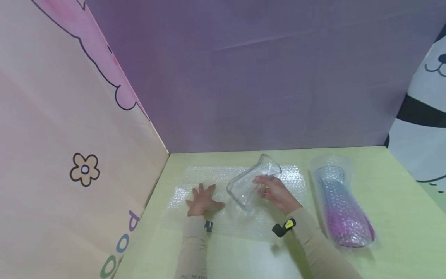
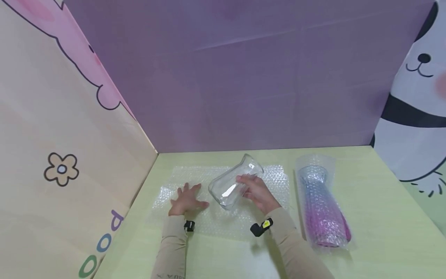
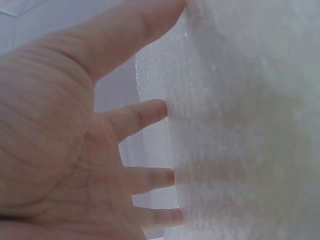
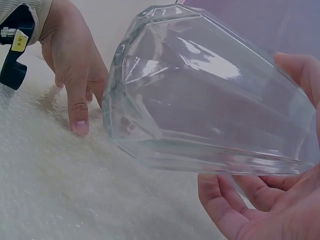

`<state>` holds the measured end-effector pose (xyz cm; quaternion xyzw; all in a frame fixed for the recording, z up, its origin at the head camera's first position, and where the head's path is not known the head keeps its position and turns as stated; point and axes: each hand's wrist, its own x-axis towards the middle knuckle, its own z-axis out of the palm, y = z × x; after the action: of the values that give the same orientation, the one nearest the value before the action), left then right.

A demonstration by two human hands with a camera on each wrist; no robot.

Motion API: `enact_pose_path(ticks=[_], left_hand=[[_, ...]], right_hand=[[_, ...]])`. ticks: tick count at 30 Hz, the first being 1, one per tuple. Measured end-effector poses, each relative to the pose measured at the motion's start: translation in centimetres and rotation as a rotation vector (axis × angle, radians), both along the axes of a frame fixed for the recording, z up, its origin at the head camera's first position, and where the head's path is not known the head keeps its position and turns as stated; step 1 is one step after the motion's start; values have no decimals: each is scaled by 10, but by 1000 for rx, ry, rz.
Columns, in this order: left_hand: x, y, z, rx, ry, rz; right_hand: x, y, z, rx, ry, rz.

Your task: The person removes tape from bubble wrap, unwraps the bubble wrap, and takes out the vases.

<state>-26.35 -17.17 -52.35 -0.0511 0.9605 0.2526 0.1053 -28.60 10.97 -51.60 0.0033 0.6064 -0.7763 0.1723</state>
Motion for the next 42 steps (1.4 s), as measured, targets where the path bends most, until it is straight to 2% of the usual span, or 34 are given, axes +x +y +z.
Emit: enact_pose_path(ticks=[22, 37, 42], left_hand=[[1, 0, 1, -1, -10, 2], [1, 0, 0, 2, -14, 3], [-2, -1, 0, 4, -15, -1]], right_hand=[[-2, 1, 2, -48, -28, -56], [-7, -1, 10, -60, -45, -97], [-10, -4, 14, -46, -48, -122]])
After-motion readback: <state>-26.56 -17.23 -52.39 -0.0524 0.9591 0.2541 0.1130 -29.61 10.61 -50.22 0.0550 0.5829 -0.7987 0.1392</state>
